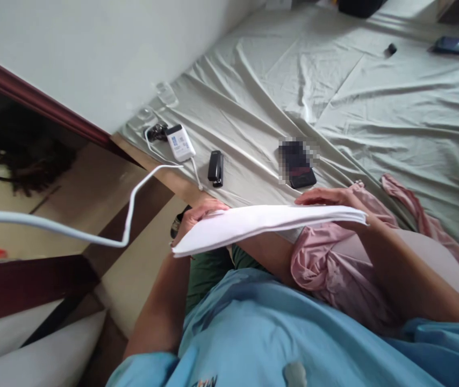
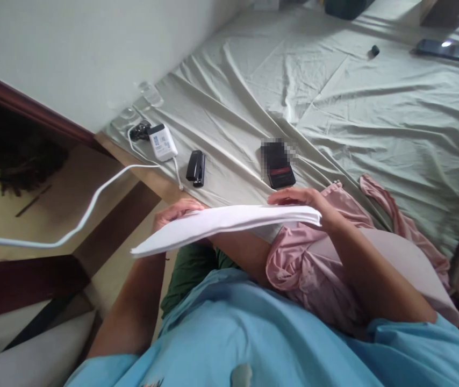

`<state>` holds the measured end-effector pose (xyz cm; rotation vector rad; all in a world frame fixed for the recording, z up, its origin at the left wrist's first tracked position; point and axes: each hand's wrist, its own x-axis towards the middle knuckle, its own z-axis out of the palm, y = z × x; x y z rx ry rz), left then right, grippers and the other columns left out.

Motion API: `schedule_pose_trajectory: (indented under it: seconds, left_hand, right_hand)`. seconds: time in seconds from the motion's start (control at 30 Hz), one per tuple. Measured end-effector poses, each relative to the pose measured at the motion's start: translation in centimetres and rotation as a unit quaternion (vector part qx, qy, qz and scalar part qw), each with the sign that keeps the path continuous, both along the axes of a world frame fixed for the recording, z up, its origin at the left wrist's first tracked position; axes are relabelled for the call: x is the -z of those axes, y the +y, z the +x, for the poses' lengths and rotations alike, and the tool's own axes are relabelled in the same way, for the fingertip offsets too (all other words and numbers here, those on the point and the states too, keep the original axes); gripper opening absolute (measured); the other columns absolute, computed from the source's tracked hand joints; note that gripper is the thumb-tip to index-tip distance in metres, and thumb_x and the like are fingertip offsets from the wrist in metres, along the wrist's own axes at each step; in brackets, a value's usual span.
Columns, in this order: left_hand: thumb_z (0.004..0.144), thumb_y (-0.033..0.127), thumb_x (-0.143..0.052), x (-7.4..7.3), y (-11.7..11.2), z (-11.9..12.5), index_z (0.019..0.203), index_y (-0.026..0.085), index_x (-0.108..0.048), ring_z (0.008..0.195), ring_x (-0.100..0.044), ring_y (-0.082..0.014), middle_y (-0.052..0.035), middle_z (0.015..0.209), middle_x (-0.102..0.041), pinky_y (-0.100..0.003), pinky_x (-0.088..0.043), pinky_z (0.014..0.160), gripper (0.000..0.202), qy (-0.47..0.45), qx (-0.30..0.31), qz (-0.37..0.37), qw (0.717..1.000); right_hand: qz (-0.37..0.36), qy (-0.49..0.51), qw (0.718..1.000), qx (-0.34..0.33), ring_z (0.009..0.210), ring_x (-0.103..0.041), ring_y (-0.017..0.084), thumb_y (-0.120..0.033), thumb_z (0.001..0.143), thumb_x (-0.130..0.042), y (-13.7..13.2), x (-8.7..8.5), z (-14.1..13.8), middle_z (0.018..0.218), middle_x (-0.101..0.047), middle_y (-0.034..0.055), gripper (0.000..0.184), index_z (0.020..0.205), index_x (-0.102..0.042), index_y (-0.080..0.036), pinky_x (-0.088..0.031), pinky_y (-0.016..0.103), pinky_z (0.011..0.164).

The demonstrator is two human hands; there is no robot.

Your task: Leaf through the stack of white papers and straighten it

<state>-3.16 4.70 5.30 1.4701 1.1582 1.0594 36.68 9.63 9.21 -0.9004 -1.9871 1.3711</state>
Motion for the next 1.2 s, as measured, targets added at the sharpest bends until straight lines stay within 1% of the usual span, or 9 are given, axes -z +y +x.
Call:
schedule_pose_trajectory:
  seconds: [0.07, 0.13, 0.33, 0.47, 0.57, 0.7, 0.9, 1.07, 1.2]
  left_hand:
    - [0.071, 0.06, -0.079, -0.7, 0.5, -0.1, 0.11, 0.012, -0.08, 0.116, -0.063, -0.0373, -0.0188, 0.113, -0.074, -0.046, -0.044, 0.109, 0.062, 0.026, 0.108, -0.009, 0.994]
    - [0.075, 0.06, -0.074, -1.0, 0.8, 0.0, 0.113, 0.012, -0.08, 0.118, -0.062, -0.0367, -0.0183, 0.115, -0.073, -0.046, -0.042, 0.111, 0.061, 0.035, 0.128, 0.03, 0.991]
    - [0.071, 0.054, -0.081, -0.3, -0.1, 1.1, 0.089, 0.019, -0.08, 0.082, -0.068, -0.0272, -0.0113, 0.09, -0.075, -0.04, -0.057, 0.083, 0.039, 0.105, -0.017, -0.048, 0.993]
    - [0.074, 0.064, -0.078, -0.1, -0.9, 1.9, 0.101, 0.016, -0.075, 0.102, -0.069, -0.0299, -0.0119, 0.103, -0.076, -0.042, -0.054, 0.099, 0.055, 0.056, -0.127, -0.104, 0.985]
    - [0.076, 0.061, -0.08, 0.1, -1.3, 2.5, 0.108, 0.016, -0.073, 0.102, -0.071, -0.0298, -0.0112, 0.099, -0.076, -0.04, -0.054, 0.099, 0.056, -0.04, -0.118, -0.209, 0.97]
    - [0.072, 0.059, -0.084, 0.6, -2.3, 2.8, 0.115, 0.014, -0.072, 0.093, -0.074, -0.0313, -0.0111, 0.093, -0.076, -0.04, -0.059, 0.084, 0.063, -0.2, -0.076, -0.382, 0.899]
    - [0.081, 0.068, -0.072, 1.0, -5.6, 2.3, 0.124, 0.014, -0.069, 0.083, -0.072, -0.0236, -0.0116, 0.107, -0.076, -0.031, -0.058, 0.066, 0.069, -0.374, -0.095, -0.375, 0.843]
    - [0.076, 0.072, -0.074, 0.4, -8.0, 5.3, 0.135, 0.019, -0.062, 0.123, -0.063, -0.0332, -0.0127, 0.136, -0.066, -0.044, -0.058, 0.095, 0.08, -0.419, -0.132, -0.362, 0.822]
    - [0.083, 0.05, -0.076, 0.3, -7.9, 8.9, 0.13, 0.02, -0.065, 0.129, -0.061, -0.0322, -0.0116, 0.136, -0.066, -0.045, -0.052, 0.108, 0.057, -0.382, -0.256, -0.379, 0.803]
  right_hand:
    - [-0.017, -0.008, 0.999, -0.027, 0.104, -0.073, 0.028, -0.053, 0.081, -0.076, 0.1, 0.0, 0.3, 0.113, -0.077, 0.0085, 0.045, 0.114, -0.079, -0.024, -0.056, 0.035, 0.094]
    - [-0.013, -0.021, 0.999, -0.032, 0.111, -0.071, 0.03, -0.052, 0.08, -0.078, 0.1, 0.3, 0.4, 0.117, -0.077, 0.0085, 0.044, 0.115, -0.079, -0.024, -0.054, 0.038, 0.101]
    - [-0.074, -0.024, 0.991, 0.112, 0.08, -0.072, 0.025, -0.052, 0.079, -0.079, -1.1, 1.1, -0.5, 0.092, -0.078, 0.0071, 0.038, 0.099, -0.078, -0.02, -0.061, 0.036, 0.072]
    - [-0.186, 0.022, 0.966, 0.18, 0.083, -0.073, 0.025, -0.051, 0.076, -0.083, -1.9, 0.4, -0.8, 0.1, -0.078, 0.0089, 0.048, 0.11, -0.074, -0.019, -0.061, 0.032, 0.065]
    - [-0.313, 0.029, 0.925, 0.211, 0.077, -0.074, 0.025, -0.05, 0.073, -0.086, -2.7, 0.2, -0.7, 0.095, -0.078, 0.0095, 0.047, 0.106, -0.075, -0.018, -0.062, 0.032, 0.06]
    - [-0.439, 0.073, 0.852, 0.276, 0.074, -0.075, 0.026, -0.044, 0.069, -0.089, -4.7, 0.6, -1.3, 0.092, -0.079, 0.0101, 0.041, 0.099, -0.074, -0.021, -0.064, 0.036, 0.062]
    - [-0.53, 0.134, 0.716, 0.433, 0.072, -0.075, 0.027, -0.041, 0.066, -0.09, -8.3, 1.2, -4.5, 0.093, -0.079, 0.0128, 0.045, 0.102, -0.072, -0.02, -0.066, 0.04, 0.066]
    - [-0.554, 0.178, 0.683, 0.442, 0.081, -0.076, 0.027, -0.045, 0.066, -0.09, -11.0, 2.0, -8.2, 0.1, -0.08, 0.0069, 0.054, 0.112, -0.069, -0.024, -0.066, 0.04, 0.074]
    - [-0.587, 0.191, 0.682, 0.392, 0.091, -0.076, 0.03, -0.045, 0.069, -0.088, -12.6, 3.0, -10.0, 0.104, -0.08, 0.0035, 0.041, 0.103, -0.07, -0.03, -0.066, 0.041, 0.076]
